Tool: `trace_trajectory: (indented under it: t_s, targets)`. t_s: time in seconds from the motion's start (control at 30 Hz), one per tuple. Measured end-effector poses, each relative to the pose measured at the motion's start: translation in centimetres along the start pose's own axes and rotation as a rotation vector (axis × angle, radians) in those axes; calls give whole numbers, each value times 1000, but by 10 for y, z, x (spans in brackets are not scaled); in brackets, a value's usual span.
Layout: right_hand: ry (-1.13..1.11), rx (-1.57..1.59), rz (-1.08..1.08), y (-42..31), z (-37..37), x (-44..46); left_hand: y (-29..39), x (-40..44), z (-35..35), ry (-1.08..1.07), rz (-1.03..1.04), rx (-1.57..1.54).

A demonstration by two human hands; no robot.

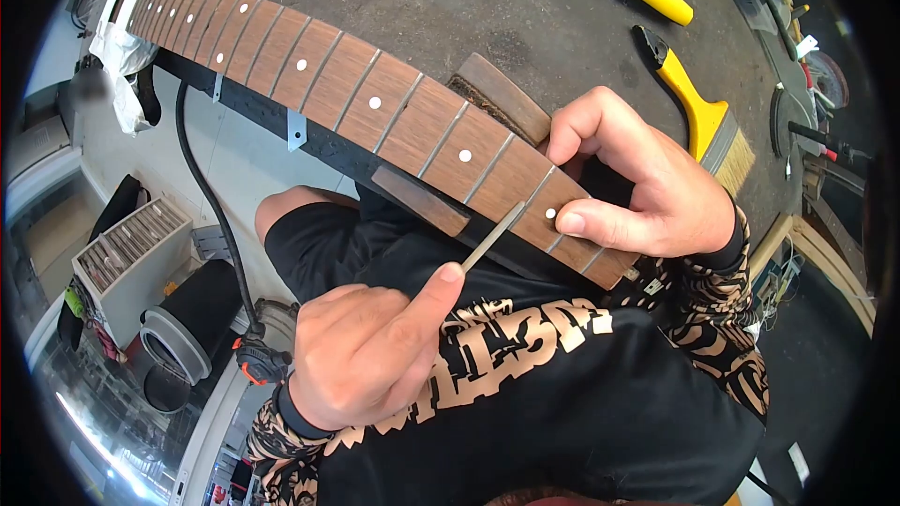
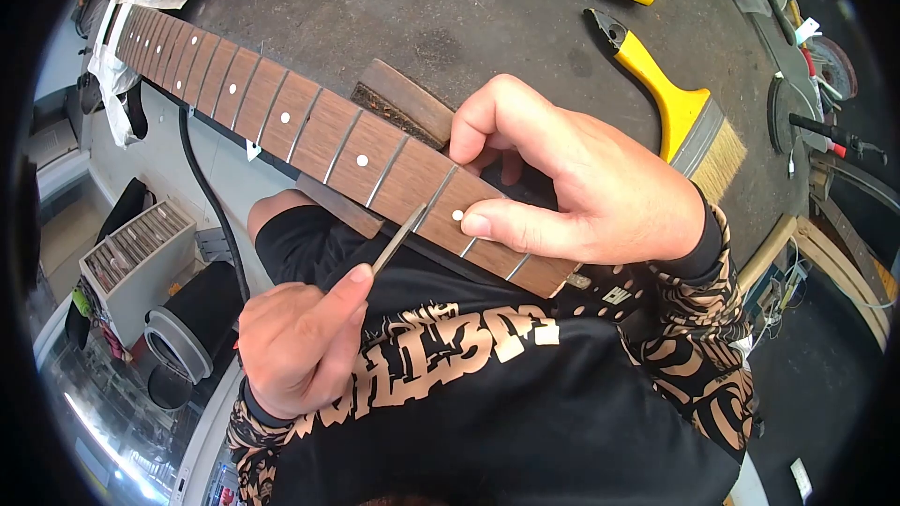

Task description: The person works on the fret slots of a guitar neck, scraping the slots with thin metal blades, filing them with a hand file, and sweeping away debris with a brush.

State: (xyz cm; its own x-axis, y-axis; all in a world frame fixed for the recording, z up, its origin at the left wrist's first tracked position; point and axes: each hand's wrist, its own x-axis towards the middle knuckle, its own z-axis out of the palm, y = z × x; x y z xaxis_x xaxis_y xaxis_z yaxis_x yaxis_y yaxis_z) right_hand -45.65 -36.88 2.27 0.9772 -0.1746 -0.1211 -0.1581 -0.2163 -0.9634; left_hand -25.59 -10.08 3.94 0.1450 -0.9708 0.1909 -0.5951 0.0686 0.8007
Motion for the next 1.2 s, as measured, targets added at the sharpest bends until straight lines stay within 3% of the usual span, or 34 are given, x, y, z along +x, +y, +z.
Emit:
trace_trajectory:
  t_s: [1.2]
  targets:
    - [-24, -34, 10, -1, -3, -1, 3, 0, 0, -14, -13, 5]
